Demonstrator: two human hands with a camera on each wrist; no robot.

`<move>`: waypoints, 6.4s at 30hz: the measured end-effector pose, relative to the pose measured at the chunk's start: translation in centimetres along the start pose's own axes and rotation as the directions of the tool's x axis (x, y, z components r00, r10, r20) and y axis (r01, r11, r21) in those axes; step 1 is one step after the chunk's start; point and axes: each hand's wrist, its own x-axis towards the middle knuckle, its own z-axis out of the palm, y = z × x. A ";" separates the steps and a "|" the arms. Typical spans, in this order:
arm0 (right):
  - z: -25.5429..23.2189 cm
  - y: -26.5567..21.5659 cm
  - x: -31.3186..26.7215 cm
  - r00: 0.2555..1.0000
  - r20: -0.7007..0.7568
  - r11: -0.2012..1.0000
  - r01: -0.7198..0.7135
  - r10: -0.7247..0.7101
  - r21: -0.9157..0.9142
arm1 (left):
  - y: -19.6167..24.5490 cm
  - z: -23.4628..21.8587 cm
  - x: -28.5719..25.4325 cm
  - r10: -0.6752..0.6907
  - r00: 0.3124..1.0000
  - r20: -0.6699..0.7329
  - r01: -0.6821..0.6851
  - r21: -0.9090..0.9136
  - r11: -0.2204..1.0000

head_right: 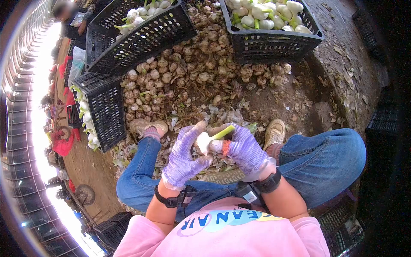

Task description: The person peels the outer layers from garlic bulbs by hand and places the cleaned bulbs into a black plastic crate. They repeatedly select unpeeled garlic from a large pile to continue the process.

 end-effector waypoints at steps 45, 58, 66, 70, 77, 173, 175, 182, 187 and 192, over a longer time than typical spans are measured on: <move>0.1 -0.7 -0.5 0.991 0.059 0.991 0.126 -0.123 -0.049 | -0.3 0.7 0.1 -0.391 0.920 -0.010 0.347 -0.443 0.827; 0.2 0.1 0.2 0.999 -0.016 0.932 0.043 -0.040 0.359 | 0.5 -0.6 0.6 -0.298 0.935 0.193 0.327 -0.796 0.510; 0.0 1.1 0.2 0.951 -0.146 0.960 0.258 -0.273 -0.110 | -0.3 0.1 0.0 -0.403 0.915 -0.020 0.314 -0.592 0.742; -0.2 0.2 0.9 0.963 -0.250 0.953 0.165 -0.100 0.254 | 0.5 -0.3 0.6 -0.210 0.975 -0.077 0.137 -0.533 0.835; 0.8 -1.6 -0.5 0.955 -0.035 0.956 0.294 -0.293 0.017 | 2.0 -1.2 1.7 0.057 0.984 -0.167 -0.049 0.052 0.997; 4.5 -0.1 -3.0 0.966 -0.012 0.966 0.259 -0.259 -0.004 | 1.1 -0.6 -3.3 0.167 0.941 -0.294 -0.223 -0.167 0.960; 4.9 -0.6 -3.8 0.974 0.006 0.974 0.226 -0.226 -0.009 | 1.7 -0.8 -4.1 0.191 0.936 -0.296 -0.236 -0.126 0.963; 5.8 -1.7 -5.5 0.996 0.016 0.994 0.084 -0.084 -0.067 | 3.3 -0.1 -6.3 -0.064 0.958 -0.281 -0.104 -0.544 0.832; 6.0 -0.5 -5.5 0.999 0.044 0.990 0.026 -0.020 -0.139 | 2.9 0.2 -6.9 -0.388 0.921 -0.029 0.052 -0.979 0.196; 6.1 0.0 -5.5 0.991 0.128 0.948 0.077 -0.039 -0.309 | 1.3 0.4 -7.5 -0.438 0.897 0.051 0.072 -0.997 0.031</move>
